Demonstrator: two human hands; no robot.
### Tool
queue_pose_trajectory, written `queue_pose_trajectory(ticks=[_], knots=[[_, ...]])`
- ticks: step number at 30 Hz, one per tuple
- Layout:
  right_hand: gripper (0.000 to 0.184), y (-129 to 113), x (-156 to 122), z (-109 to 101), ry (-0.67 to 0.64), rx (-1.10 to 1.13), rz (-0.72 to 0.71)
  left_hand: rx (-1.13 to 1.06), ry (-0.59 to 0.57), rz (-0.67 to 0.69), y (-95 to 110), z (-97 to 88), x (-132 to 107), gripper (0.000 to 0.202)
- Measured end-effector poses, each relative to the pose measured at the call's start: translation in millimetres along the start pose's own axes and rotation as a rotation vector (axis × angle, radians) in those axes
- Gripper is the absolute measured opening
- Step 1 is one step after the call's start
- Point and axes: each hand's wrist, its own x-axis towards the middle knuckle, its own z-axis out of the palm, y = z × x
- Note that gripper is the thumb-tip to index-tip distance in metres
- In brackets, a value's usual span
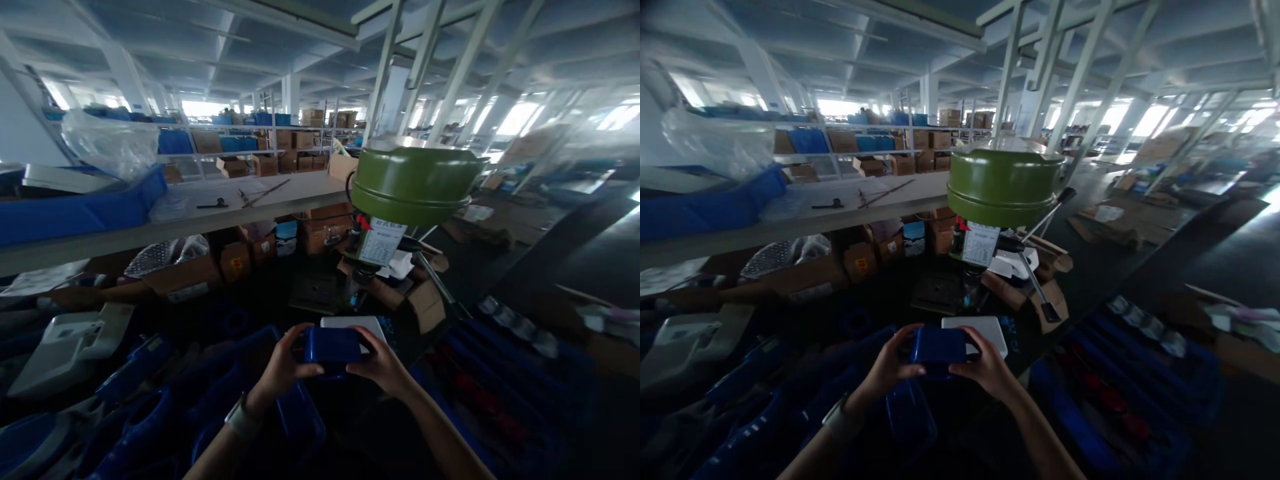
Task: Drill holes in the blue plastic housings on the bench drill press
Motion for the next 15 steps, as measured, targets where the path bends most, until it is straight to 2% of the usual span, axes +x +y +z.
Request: queue_pose_trajectory(ticks=[4,7,12,15], knots=[[0.077,6,-4,-29,0.07,-0.076,-0.003,-0.088,-0.132,0.008,-10,19.8,22,0.082],[0.077,18,1,-44,0.099,-0.07,0.009,-0.152,-0.182,-0.017,-24,29.5,41,0.087],[0.076,39,17,-57,0.151,-0.007,0.001,-0.224,-0.168,-0.027,-47,39.9,66,0.095],[0.075,44,24,-63,0.159,0.001,0.017,-0.22,-0.139,-0.023,-55,42.8,77,0.092]])
